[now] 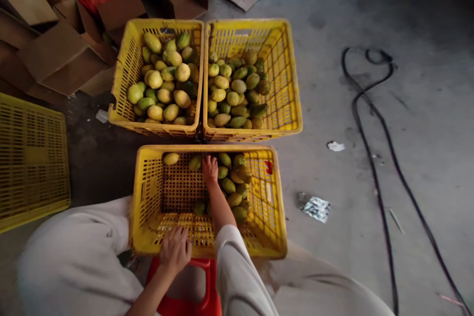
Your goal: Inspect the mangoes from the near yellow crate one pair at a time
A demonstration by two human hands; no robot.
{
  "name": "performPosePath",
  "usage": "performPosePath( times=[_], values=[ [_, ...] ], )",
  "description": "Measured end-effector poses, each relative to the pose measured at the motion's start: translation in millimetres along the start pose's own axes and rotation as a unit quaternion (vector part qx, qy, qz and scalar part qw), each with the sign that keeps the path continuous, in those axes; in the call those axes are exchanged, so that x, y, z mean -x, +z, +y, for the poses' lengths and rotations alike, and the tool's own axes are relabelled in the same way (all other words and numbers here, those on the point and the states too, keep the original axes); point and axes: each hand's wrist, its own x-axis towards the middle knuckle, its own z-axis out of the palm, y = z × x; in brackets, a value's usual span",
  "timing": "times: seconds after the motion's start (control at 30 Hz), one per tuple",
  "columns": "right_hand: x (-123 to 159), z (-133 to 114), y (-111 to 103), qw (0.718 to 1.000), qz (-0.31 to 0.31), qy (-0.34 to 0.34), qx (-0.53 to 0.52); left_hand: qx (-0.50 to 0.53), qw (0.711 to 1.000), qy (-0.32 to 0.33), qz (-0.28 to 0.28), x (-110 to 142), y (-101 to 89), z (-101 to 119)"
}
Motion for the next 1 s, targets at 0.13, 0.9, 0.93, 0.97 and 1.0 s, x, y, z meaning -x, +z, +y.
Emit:
performPosePath(
  times=[0.13,0.9,0.93,0.97,1.0],
  values=[
    [11.5,-10.4,6.3,1.0,-0.017,0.024,-0.01,0.009,1.0,0.002,-0.016,-0.6,-3.9,2.2],
    [-3.6,-105.9,-31.4,0.973,-0.093,-0.208,0.032,0.03,0.999,-0.009,0.025,10.8,42.2,0.8],
    [-4.7,-114.4,-31.4,0.97,-0.093,-0.22,0.038,0.032,0.999,-0.01,0.024,11.3,42.3,1.3],
    [-7.0,-122.7,-31.4,0.97,-0.099,-0.217,0.044,0.034,0.999,-0.009,0.023,11.9,42.0,1.7],
    [-10.3,-130.0,-31.5,0.97,-0.106,-0.215,0.046,0.036,0.999,-0.006,0.021,12.5,41.3,2.1]
  ],
)
